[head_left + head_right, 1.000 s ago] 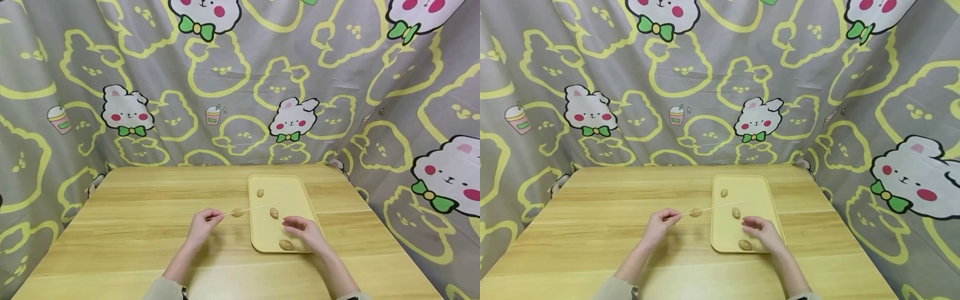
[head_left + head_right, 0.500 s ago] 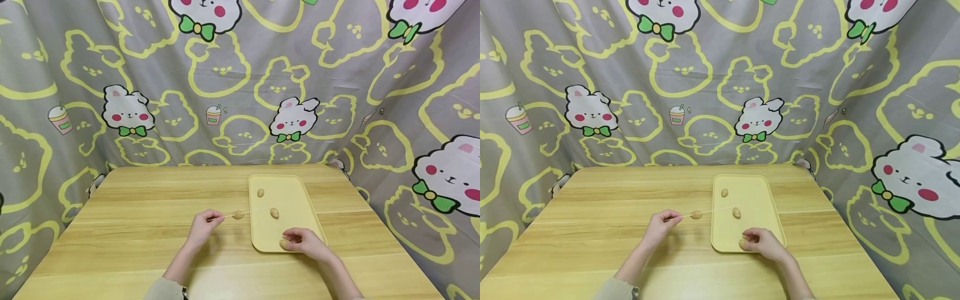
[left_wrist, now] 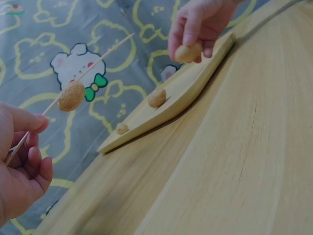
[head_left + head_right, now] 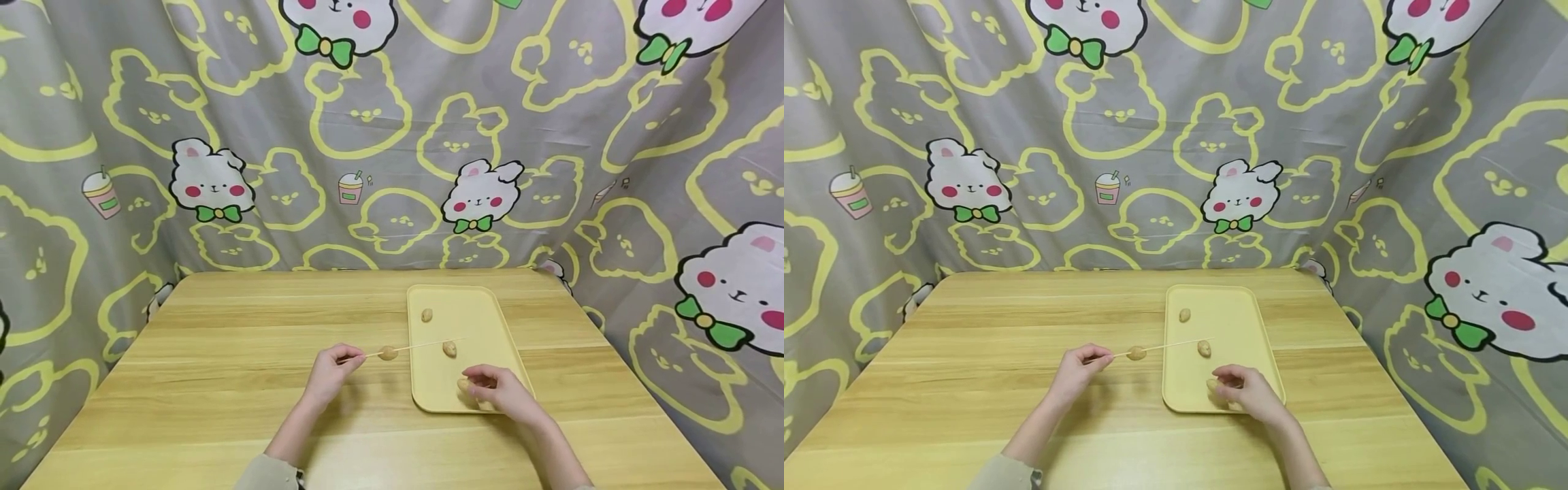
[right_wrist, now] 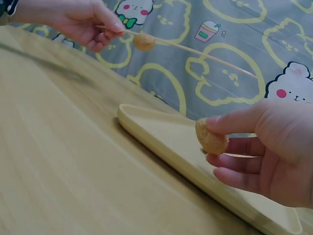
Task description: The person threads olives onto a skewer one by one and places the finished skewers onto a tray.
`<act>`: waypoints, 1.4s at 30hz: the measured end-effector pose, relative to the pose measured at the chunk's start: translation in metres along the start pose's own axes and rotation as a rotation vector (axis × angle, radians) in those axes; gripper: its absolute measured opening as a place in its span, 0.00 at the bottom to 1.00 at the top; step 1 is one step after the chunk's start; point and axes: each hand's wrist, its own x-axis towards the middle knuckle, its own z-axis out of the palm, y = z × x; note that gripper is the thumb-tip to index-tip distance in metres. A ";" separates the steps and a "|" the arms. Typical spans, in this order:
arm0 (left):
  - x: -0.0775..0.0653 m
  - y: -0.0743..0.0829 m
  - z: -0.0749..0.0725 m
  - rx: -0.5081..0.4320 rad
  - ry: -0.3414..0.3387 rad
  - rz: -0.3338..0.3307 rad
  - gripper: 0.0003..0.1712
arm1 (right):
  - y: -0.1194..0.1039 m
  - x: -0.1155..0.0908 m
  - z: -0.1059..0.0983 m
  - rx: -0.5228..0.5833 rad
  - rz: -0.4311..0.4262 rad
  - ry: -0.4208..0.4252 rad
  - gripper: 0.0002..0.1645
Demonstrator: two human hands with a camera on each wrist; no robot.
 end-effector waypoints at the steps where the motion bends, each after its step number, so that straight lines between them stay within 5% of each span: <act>1: -0.001 0.001 0.000 -0.004 0.001 -0.002 0.04 | -0.001 0.000 0.000 0.020 -0.001 0.007 0.22; 15: -0.013 0.006 -0.014 0.005 -0.015 -0.034 0.03 | -0.014 0.007 -0.006 0.330 0.009 0.069 0.25; 24: -0.017 0.004 -0.022 0.011 -0.060 -0.027 0.06 | -0.016 0.011 -0.005 0.482 0.104 0.214 0.22; 42: -0.017 0.002 -0.029 0.022 -0.061 -0.039 0.04 | -0.016 0.011 -0.004 0.372 0.057 0.216 0.22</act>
